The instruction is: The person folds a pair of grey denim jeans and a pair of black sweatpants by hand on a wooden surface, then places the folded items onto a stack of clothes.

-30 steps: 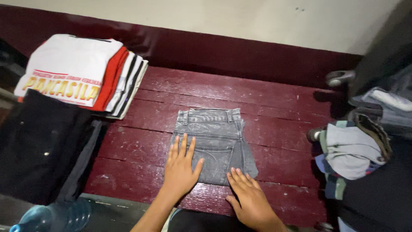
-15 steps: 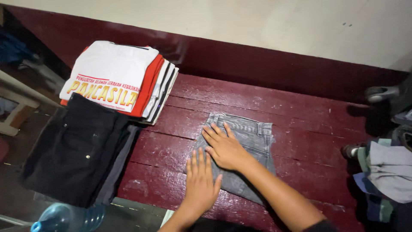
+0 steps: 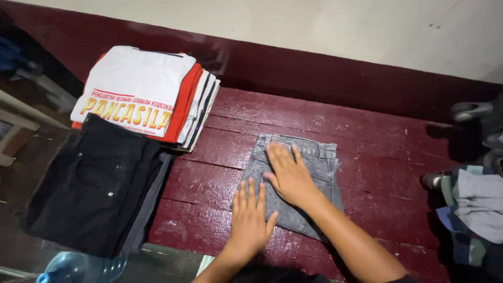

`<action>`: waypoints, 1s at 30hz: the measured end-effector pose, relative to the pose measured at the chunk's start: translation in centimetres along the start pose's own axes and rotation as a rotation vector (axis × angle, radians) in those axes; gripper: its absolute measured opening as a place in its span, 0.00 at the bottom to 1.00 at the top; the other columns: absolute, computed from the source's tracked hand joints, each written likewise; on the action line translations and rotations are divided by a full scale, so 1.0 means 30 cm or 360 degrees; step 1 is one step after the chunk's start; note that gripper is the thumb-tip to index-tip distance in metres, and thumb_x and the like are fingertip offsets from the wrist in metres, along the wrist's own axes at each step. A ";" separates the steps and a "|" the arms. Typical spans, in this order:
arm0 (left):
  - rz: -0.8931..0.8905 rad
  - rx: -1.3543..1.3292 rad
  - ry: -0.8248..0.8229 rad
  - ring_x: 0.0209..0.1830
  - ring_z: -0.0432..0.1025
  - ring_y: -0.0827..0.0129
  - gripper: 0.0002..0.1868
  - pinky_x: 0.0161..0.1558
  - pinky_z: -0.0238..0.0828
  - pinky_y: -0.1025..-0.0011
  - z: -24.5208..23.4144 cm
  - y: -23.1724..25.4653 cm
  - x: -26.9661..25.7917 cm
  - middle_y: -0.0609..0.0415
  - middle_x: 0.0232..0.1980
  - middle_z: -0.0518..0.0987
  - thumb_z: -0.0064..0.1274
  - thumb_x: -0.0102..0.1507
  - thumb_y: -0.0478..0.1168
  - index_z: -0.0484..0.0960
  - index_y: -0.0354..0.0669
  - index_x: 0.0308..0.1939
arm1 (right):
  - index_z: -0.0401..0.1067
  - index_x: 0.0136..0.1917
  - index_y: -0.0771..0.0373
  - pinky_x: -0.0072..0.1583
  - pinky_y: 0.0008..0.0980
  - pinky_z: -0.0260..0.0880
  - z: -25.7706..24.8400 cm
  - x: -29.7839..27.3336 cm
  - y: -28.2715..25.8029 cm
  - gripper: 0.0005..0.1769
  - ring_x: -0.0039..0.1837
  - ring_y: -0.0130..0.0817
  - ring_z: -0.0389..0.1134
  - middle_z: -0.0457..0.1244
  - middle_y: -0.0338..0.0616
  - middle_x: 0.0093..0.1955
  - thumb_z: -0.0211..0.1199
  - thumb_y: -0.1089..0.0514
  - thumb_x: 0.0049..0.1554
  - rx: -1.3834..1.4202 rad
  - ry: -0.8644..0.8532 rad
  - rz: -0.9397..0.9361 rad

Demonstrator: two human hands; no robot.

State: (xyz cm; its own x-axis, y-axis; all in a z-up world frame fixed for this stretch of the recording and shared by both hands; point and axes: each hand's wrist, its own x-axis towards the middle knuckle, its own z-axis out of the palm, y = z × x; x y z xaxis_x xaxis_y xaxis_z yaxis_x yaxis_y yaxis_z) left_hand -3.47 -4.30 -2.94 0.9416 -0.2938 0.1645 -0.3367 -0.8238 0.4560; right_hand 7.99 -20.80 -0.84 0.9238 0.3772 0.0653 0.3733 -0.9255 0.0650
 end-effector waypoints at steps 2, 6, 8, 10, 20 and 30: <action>0.0019 0.0058 0.0028 0.78 0.40 0.29 0.44 0.72 0.33 0.39 -0.007 0.005 0.004 0.23 0.77 0.48 0.48 0.65 0.57 0.56 0.28 0.74 | 0.40 0.83 0.59 0.78 0.55 0.26 -0.023 -0.053 0.052 0.42 0.84 0.45 0.35 0.38 0.50 0.85 0.42 0.35 0.65 0.0456 -0.0237 -0.0136; 0.0054 0.0053 -0.0026 0.77 0.41 0.27 0.44 0.71 0.36 0.40 -0.032 0.043 0.003 0.22 0.77 0.48 0.48 0.65 0.56 0.56 0.27 0.74 | 0.43 0.84 0.55 0.78 0.58 0.27 -0.070 -0.057 0.118 0.41 0.84 0.45 0.36 0.40 0.44 0.84 0.43 0.38 0.63 0.0220 -0.0222 0.0172; -0.0063 0.0166 -0.0186 0.77 0.43 0.27 0.44 0.72 0.37 0.41 -0.041 0.073 0.015 0.21 0.76 0.49 0.48 0.66 0.56 0.55 0.27 0.74 | 0.45 0.81 0.65 0.79 0.59 0.31 -0.079 -0.054 0.109 0.41 0.84 0.48 0.39 0.41 0.54 0.84 0.42 0.37 0.66 -0.0133 -0.0135 0.0404; -0.0127 0.0203 -0.0412 0.76 0.43 0.28 0.44 0.72 0.37 0.41 -0.059 0.108 -0.003 0.21 0.76 0.47 0.47 0.66 0.57 0.53 0.27 0.75 | 0.46 0.81 0.64 0.79 0.58 0.30 -0.081 -0.107 0.045 0.40 0.85 0.47 0.39 0.41 0.53 0.84 0.43 0.38 0.65 -0.0086 -0.0183 0.0266; 0.0010 -0.0178 -0.0291 0.82 0.37 0.40 0.51 0.74 0.28 0.41 -0.078 -0.028 -0.001 0.32 0.81 0.41 0.47 0.65 0.63 0.48 0.27 0.77 | 0.47 0.80 0.47 0.77 0.64 0.27 -0.006 -0.338 0.174 0.34 0.82 0.41 0.36 0.41 0.41 0.83 0.39 0.37 0.64 -0.0080 0.0214 -0.0016; -0.0307 0.0121 -0.0651 0.83 0.39 0.46 0.40 0.79 0.27 0.41 -0.165 0.003 0.082 0.45 0.82 0.48 0.40 0.68 0.59 0.54 0.40 0.77 | 0.51 0.78 0.65 0.80 0.53 0.35 0.074 -0.519 0.256 0.35 0.84 0.51 0.44 0.46 0.58 0.82 0.47 0.45 0.64 0.0230 0.0033 0.0698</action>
State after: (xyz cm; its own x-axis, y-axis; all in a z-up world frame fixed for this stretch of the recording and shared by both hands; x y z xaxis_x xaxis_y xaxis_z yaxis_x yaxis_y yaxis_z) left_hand -1.20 -2.70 1.82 0.9155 -0.2861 -0.2827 -0.1684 -0.9110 0.3766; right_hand -3.32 -33.86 -3.57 0.9958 -0.0517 0.0756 -0.0430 -0.9927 -0.1123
